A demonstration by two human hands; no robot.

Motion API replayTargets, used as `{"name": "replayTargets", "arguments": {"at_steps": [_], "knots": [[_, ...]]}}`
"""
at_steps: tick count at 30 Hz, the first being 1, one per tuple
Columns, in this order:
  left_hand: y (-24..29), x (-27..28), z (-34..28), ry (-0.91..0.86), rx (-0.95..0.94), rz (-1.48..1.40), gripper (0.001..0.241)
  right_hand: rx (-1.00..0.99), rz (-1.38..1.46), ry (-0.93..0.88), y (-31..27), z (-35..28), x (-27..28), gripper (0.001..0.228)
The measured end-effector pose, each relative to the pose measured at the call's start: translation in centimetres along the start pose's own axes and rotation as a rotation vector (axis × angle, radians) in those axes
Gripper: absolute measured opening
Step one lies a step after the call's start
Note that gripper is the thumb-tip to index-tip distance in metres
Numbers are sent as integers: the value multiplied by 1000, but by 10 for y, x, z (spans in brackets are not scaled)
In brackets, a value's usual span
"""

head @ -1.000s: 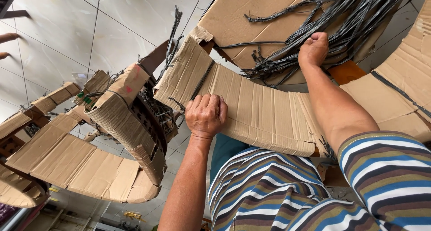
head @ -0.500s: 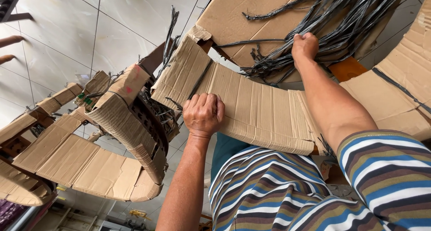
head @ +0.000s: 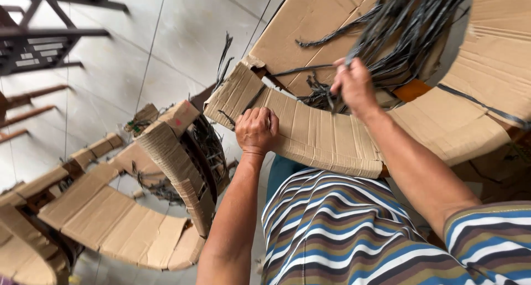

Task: Wrapping a wooden chair frame with protective cardboard and securing it with plastic ties for transport.

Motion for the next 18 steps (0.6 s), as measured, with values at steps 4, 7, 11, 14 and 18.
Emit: {"name": "replayTargets", "arguments": {"at_steps": [4, 7, 11, 14, 18], "knots": [[-1, -3, -4, 37, -27, -33, 7, 154, -461, -246, -9, -52, -28, 17], [1, 5, 3, -1, 28, -64, 48, 160, -720, -427, -16, -104, -54, 20], [18, 30, 7, -194, -12, -456, 76, 98, -827, -518, -33, -144, -67, 25], [29, -15, -36, -426, -89, -661, 49, 76, -769, -533, -50, -164, -59, 27], [32, 18, -44, -718, 94, -701, 23, 46, -369, -487, -41, -150, -32, 17]]}}
Point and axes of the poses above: each hand's wrist, its own z-axis towards the middle knuckle, its own x-axis out of the back of the hand, y = z × x, the point moved 6 cm from there along z, towards the middle knuckle
